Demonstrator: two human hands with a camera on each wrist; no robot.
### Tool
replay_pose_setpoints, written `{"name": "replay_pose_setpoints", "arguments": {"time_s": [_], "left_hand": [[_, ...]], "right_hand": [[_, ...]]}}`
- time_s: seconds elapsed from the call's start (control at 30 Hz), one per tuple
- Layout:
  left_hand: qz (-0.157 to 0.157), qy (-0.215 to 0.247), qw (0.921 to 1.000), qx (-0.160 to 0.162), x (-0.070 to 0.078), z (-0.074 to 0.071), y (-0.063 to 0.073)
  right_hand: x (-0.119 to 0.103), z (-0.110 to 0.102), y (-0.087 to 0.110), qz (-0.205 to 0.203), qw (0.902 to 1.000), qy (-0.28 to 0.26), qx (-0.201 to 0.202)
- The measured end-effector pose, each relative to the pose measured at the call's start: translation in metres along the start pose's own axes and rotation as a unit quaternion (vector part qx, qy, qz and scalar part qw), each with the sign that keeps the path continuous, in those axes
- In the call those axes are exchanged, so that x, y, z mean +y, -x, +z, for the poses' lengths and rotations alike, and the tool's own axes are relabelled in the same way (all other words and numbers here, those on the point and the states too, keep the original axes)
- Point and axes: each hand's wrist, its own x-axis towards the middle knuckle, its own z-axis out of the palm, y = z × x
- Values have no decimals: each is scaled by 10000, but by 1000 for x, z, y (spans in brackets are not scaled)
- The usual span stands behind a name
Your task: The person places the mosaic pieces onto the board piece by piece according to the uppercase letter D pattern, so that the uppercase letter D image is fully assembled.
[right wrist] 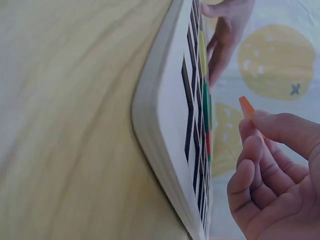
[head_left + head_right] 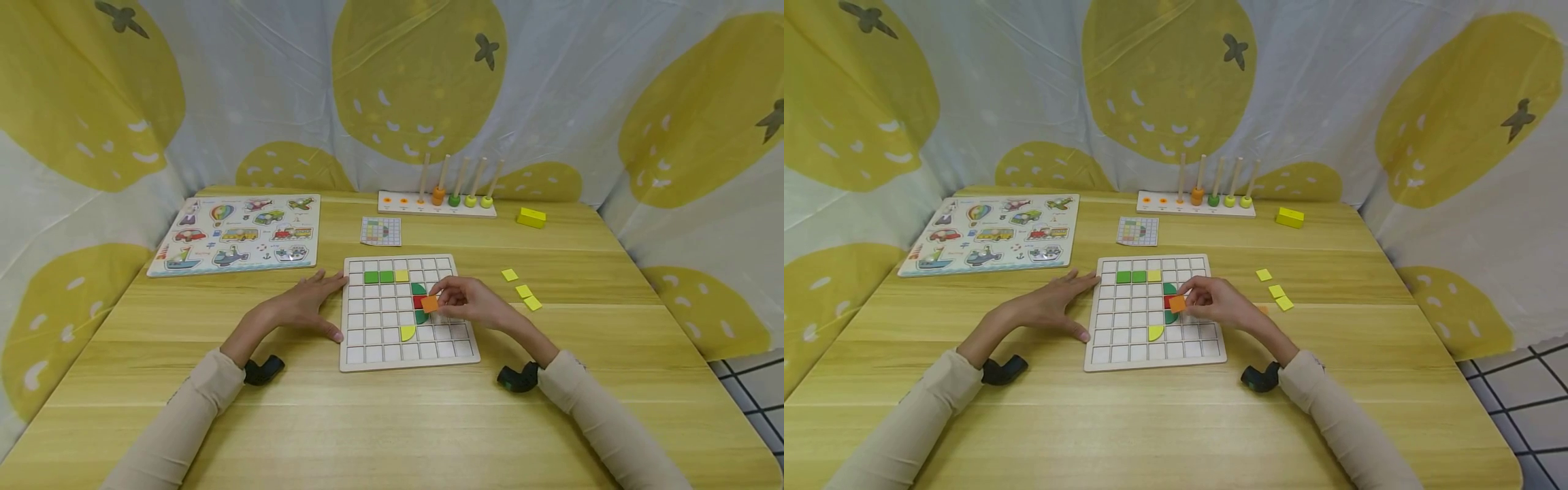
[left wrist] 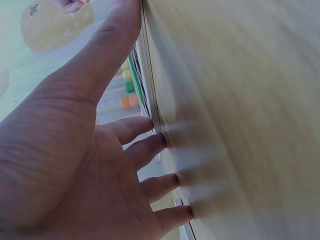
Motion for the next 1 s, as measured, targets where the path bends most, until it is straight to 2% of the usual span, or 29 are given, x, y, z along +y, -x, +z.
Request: {"name": "replay_pose_setpoints", "arguments": {"time_s": [0.37,1.0], "left_hand": [[-27,1,10000,-26,0,1,0],[-61,27,10000,-54,-1,1,-1]], "right_hand": [[-6,17,-9,-209,9993,-162,-281],[-24,48,-19,-321,9974,127,-632]]}}
